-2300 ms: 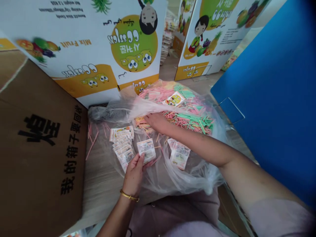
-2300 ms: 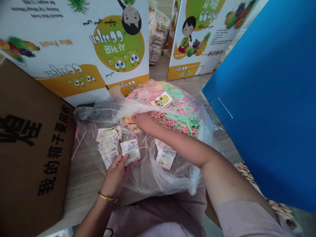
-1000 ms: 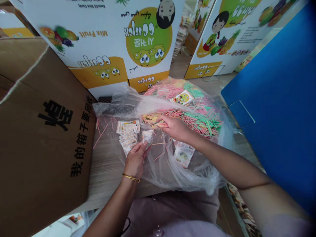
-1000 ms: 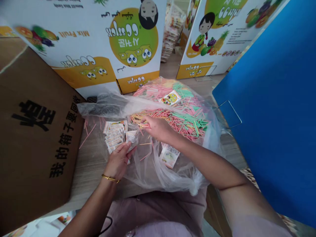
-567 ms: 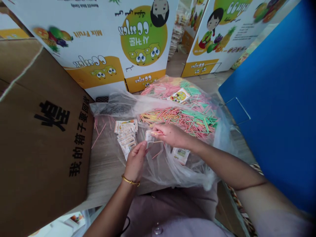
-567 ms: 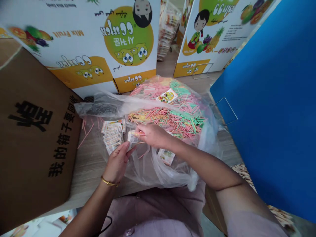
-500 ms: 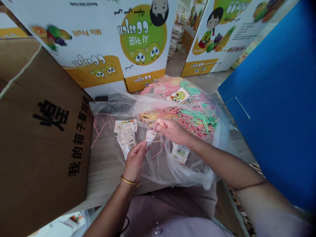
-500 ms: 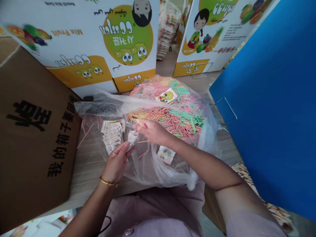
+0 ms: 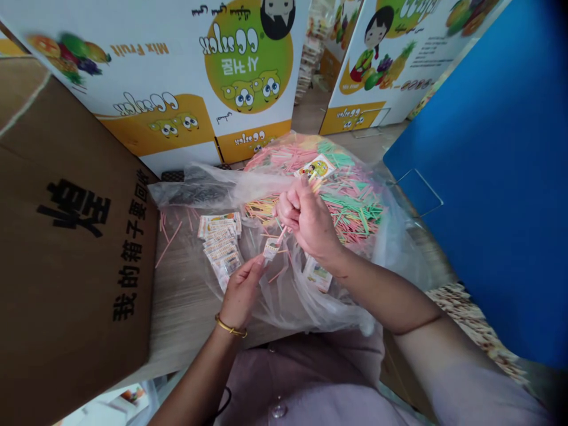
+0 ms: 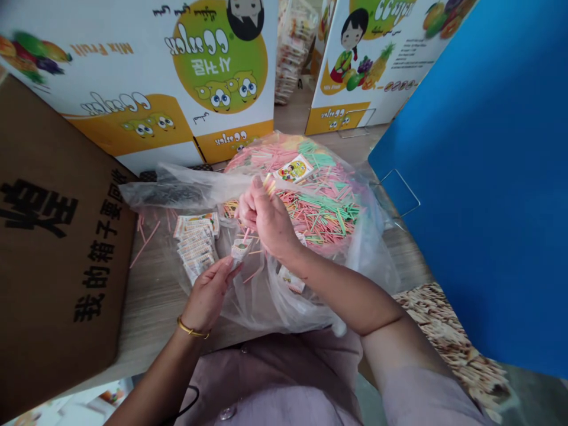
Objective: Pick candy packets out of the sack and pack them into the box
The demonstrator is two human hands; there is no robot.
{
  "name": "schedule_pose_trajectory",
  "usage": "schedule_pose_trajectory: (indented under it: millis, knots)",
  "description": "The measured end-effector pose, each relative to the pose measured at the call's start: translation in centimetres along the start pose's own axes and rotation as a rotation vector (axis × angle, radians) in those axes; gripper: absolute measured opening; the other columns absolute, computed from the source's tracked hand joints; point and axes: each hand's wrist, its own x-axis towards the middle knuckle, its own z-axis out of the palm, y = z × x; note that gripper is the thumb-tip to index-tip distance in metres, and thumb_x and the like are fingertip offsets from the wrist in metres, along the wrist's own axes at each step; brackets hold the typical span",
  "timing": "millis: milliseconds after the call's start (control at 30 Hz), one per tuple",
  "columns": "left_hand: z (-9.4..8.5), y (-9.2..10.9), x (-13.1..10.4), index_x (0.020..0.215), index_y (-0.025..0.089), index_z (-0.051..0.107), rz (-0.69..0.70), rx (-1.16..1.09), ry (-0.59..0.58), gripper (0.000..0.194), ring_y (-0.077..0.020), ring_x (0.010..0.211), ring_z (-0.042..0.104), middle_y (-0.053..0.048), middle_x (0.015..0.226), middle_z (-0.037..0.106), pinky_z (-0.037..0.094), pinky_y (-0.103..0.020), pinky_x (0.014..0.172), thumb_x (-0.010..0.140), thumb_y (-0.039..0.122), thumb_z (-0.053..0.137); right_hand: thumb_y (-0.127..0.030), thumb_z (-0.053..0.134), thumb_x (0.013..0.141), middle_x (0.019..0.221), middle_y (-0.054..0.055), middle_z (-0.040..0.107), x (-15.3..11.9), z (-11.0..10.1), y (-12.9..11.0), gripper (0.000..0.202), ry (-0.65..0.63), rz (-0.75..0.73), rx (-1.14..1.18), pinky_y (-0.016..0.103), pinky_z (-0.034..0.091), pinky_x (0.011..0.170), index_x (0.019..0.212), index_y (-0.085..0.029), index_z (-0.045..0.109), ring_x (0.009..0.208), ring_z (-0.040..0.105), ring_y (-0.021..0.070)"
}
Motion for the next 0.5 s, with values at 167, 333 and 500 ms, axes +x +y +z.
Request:
schedule_pose_trajectory:
  millis: [167,333,500]
  knots:
    - [0.8,0.9,-0.3,0.094,0.023,0.081,-0.032,-0.029,0.002,0.039,-0.0271,0.118,0.067,-0.007,0.113,0.078,0.046,-0.045,0.113,0.070,0.054,0.083,-0.079,0.036,0.092,0.052,-0.005,0.034,-0.3,-0.3,1.8,0.063,-0.157,-0.019,-0.080,0.026,0.042,0.054,0.062,-0.024,0.033,0.047,0.039,0.0103]
    - [1.1,1.4,-0.4,0.091,0.023,0.081,-0.046,-0.059,0.013,0.039,-0.0261,0.113,0.069,-0.006,0.112,0.079,0.046,-0.046,0.113,0.067,0.053,0.085,-0.077,0.026,0.095,0.068,0.002,0.065,-0.8,-1.0,2.5,0.065,-0.253,0.048,-0.280,0.029,0.051,0.074,0.069,-0.022,0.049,0.070,0.062,0.0152]
    - [1.2,1.4,-0.5,0.092,0.021,0.081,-0.054,-0.062,0.006,0.038,-0.0266,0.113,0.070,-0.007,0.110,0.079,0.047,-0.045,0.112,0.068,0.051,0.084,-0.073,0.023,0.098,0.085,0.003,0.073,-0.9,-1.6,2.6,0.073,-0.335,0.103,-0.427,0.030,0.050,0.087,0.076,-0.021,0.069,0.088,0.067,0.0173]
